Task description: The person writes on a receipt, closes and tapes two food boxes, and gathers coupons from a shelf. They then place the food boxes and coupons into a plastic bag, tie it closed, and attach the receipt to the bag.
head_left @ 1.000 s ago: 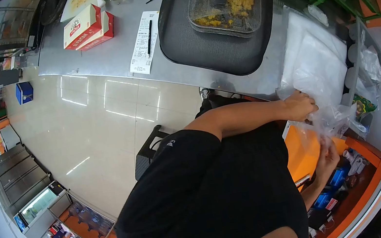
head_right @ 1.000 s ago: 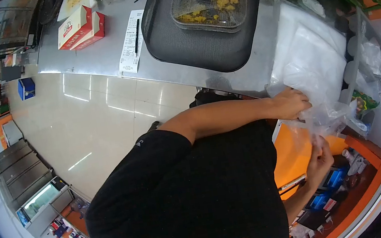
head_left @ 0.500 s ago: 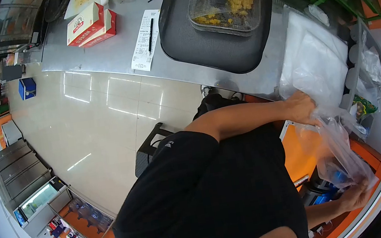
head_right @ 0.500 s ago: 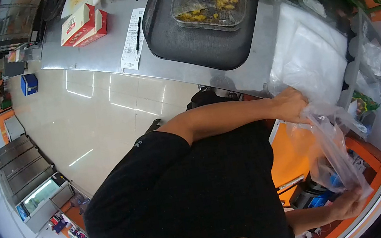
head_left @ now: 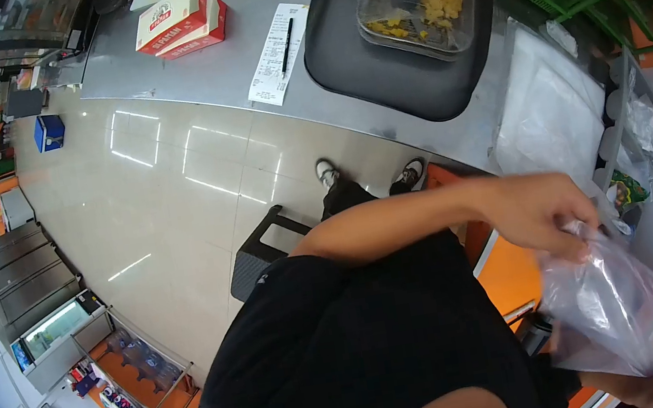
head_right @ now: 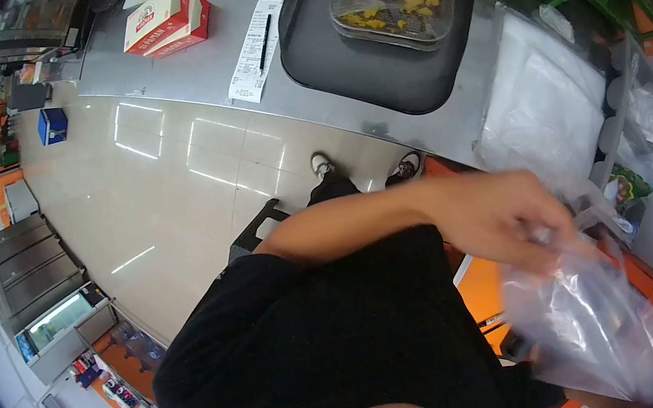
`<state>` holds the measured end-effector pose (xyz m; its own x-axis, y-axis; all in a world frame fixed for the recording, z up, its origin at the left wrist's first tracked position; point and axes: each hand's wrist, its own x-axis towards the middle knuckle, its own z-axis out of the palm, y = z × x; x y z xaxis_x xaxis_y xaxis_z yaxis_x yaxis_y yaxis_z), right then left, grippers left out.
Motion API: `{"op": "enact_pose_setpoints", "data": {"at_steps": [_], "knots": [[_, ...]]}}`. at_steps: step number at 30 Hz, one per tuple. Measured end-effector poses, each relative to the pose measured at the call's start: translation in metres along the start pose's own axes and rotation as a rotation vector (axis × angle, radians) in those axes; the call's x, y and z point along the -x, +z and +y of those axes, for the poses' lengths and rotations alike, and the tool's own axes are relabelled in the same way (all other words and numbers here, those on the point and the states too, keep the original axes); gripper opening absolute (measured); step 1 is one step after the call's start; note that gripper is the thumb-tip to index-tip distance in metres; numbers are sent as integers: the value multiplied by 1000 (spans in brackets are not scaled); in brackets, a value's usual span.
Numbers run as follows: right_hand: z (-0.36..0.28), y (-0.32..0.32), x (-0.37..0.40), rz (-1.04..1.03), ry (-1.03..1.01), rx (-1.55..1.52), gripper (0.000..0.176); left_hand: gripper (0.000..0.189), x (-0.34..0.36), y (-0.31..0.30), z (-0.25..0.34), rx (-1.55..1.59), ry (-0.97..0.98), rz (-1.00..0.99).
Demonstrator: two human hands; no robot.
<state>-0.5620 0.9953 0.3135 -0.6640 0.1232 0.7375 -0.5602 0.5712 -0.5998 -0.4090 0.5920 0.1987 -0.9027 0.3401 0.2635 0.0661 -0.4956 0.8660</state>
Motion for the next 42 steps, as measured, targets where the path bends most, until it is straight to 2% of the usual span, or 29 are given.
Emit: {"op": "enact_pose_setpoints", "data": {"at_steps": [2, 4, 6, 7, 8, 9, 10, 11, 14, 15, 17, 18, 19, 21, 22, 24, 25, 27, 28, 29, 31, 32, 33, 35, 37, 38, 39, 41, 42], "knots": [[-30, 22, 23, -53, -14, -74, 38, 50, 67, -24, 36, 170, -16, -25], [-63, 53, 57, -136, -70, -137, 39, 91, 124, -32, 31, 653, 298, 68], [-84, 96, 91, -258, -228, -154, 40, 117, 177, -22, 55, 837, 302, -63], [-85, 113, 107, -309, -364, -154, 41, 115, 212, -17, 38, 655, 352, 114], [-222, 167, 160, -333, 457, -556, 44, 112, 253, -20, 11, 468, 399, 282], [-197, 174, 172, -389, 337, -458, 33, 106, 298, -37, 3, 207, 231, 277], [-211, 184, 187, -458, 417, -481, 31, 100, 344, -49, -4, -45, 68, 280], [-226, 193, 200, -532, 498, -502, 28, 100, 388, -54, -17, -33, 83, 277], [-246, 219, 237, -617, 460, -423, 26, 94, 499, -60, -40, 600, 518, 1130], [-258, 232, 252, -653, 434, -522, 24, 95, 518, -61, -36, 647, 630, 1209], [-288, 257, 283, -668, 394, -631, 24, 97, 539, -52, -24, 613, 760, 1181], [-307, 265, 303, -646, 529, -687, 23, 98, 552, -39, -20, 575, 755, 1146], [-325, 271, 322, -627, 663, -742, 22, 99, 571, -26, -19, 520, 715, 1126], [-360, 277, 363, -754, 768, -772, 21, 101, 623, 4, -17, 392, 610, 1141], [-362, 284, 386, -858, 820, -839, 22, 102, 651, 21, -15, 328, 543, 1215], [-389, 300, 432, -962, 932, -811, 22, 86, 698, 41, -18, 222, 326, 1584], [-397, 307, 458, -1092, 1030, -962, 22, 86, 715, 53, -13, 222, 316, 1581], [-424, 326, 505, -1274, 988, -993, 23, 69, 738, 72, -1, 429, 340, 1734], [-433, 338, 522, -1417, 1083, -949, 17, 66, 702, 79, 28, 328, 292, 1866], [-442, 353, 547, -1492, 954, -941, 18, 63, 666, 84, 56, 218, 242, 1991], [-469, 387, 578, -1710, 663, -898, 17, 73, 757, 113, 22, -37, 83, 1848], [-482, 402, 586, -1854, 495, -858, 17, 73, 774, 123, 26, -38, 66, 1837], [-494, 412, 598, -1844, 514, -854, 17, 66, 787, 129, 32, 32, 100, 1879], [-515, 432, 620, -1109, -646, -541, 23, 59, 794, 118, 47, 105, 119, 1916], [-545, 434, 626, -1454, -592, -669, 35, 34, 778, 100, 63, 64, 142, 2164], [-560, 428, 633, -1756, -357, -812, 38, 34, 767, 85, 68, 66, 130, 2156], [-577, 428, 625, -2167, -191, -904, 37, 26, 746, 60, 76, 21, 109, 2222], [-593, 418, 655, -2542, -163, -1118, 36, 15, 719, 9, 81, -14, 85, 2260], [-597, 416, 666, -2546, -142, -1115, 36, 15, 705, -16, 86, -8, 67, 2259]]}}
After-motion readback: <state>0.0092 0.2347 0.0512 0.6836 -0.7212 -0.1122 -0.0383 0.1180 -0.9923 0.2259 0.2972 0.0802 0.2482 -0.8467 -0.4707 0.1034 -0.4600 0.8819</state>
